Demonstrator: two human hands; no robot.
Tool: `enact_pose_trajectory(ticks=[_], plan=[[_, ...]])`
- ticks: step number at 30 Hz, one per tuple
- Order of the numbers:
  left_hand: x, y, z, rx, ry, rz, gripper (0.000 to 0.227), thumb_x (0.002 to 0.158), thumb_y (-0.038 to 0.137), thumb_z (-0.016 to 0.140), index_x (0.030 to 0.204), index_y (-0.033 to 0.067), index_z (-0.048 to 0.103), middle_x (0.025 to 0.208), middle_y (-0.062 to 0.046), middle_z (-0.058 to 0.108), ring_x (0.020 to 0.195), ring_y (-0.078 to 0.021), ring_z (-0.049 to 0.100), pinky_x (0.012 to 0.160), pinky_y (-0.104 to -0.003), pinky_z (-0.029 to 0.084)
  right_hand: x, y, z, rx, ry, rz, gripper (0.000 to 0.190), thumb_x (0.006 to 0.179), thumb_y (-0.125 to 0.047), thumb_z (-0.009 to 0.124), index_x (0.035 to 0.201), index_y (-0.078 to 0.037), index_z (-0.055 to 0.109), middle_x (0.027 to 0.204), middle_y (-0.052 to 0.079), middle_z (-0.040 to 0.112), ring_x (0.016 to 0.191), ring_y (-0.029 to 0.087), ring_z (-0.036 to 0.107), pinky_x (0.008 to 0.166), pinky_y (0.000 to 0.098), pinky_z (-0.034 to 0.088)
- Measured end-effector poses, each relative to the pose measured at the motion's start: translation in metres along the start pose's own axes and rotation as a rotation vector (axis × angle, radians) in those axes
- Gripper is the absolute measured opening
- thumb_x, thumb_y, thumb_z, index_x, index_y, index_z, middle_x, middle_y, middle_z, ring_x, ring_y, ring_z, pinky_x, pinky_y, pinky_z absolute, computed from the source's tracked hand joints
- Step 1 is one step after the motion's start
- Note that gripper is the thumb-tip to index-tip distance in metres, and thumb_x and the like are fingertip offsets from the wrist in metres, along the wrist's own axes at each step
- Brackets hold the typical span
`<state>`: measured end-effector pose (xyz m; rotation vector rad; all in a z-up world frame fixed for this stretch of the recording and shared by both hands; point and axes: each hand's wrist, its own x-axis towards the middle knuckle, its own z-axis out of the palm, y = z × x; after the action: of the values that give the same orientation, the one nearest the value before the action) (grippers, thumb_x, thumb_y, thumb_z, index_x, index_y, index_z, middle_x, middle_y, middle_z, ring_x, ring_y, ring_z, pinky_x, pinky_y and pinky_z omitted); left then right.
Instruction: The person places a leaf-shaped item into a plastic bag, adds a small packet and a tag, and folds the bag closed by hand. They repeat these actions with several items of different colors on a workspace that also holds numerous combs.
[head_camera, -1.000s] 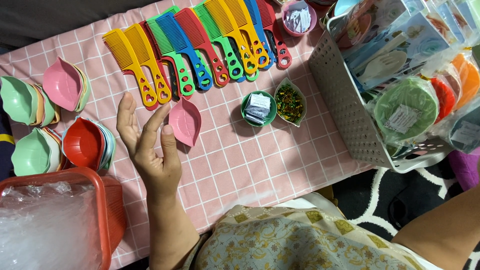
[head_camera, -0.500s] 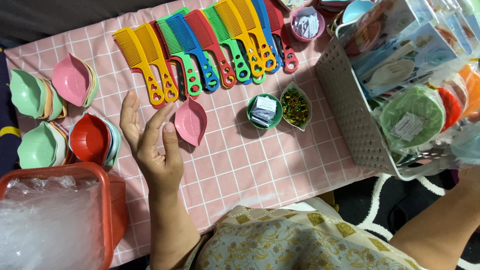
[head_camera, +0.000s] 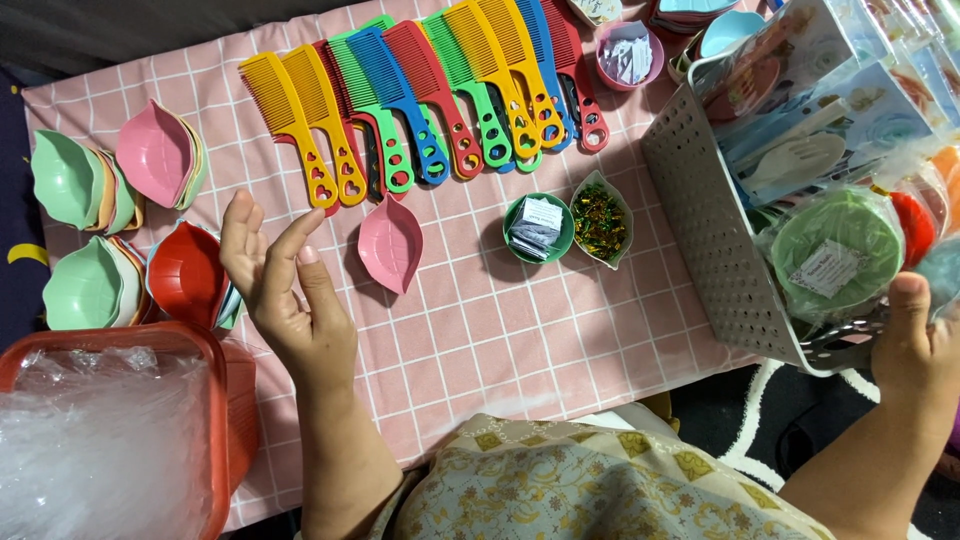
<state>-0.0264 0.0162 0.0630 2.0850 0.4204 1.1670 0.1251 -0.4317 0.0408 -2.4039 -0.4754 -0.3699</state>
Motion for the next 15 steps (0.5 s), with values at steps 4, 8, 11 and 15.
enact_pose_trajectory(ticks=[4,8,11,15], plan=[[0.001,0.001,0.001,-0.008,-0.003,-0.007,0.025,0.097,0.002,0.037,0.108,-0.0007,0.060,0.133,-0.018,0.032,0.128,-0.0350,0.038,0.111,-0.047,0.033,-0.013,0.081,0.007,0.267,0.086,0.204,0.052,0.110,-0.039,0.025,0.132,0.005,0.043,0.125,0.020,0.044,0.117,0.031,0.043,0.101,0.0422,0.035],[0.000,-0.002,0.003,-0.020,-0.020,-0.009,0.026,0.097,0.003,0.037,0.109,-0.0001,0.059,0.133,-0.017,0.032,0.127,-0.0356,0.038,0.111,-0.048,0.033,0.001,0.037,0.006,0.077,0.083,0.109,0.049,0.118,-0.034,0.025,0.123,0.011,0.044,0.117,0.024,0.045,0.109,0.035,0.045,0.094,0.0440,0.036],[0.000,-0.003,0.003,-0.018,-0.017,-0.010,0.026,0.096,0.002,0.037,0.109,0.0000,0.059,0.133,-0.017,0.032,0.127,-0.0353,0.038,0.111,-0.047,0.033,-0.004,-0.028,-0.002,-0.006,0.007,-0.025,0.049,0.112,-0.024,0.029,0.130,0.022,0.037,0.125,0.038,0.041,0.116,0.049,0.041,0.095,0.0506,0.032],[0.000,-0.004,0.001,-0.018,-0.015,-0.029,0.026,0.096,0.001,0.037,0.109,0.0010,0.059,0.134,-0.016,0.032,0.128,-0.0348,0.038,0.111,-0.047,0.032,-0.009,-0.021,-0.004,-0.141,-0.015,-0.064,0.043,0.108,-0.014,0.041,0.132,0.020,0.035,0.123,0.040,0.040,0.113,0.051,0.042,0.088,0.0523,0.033]])
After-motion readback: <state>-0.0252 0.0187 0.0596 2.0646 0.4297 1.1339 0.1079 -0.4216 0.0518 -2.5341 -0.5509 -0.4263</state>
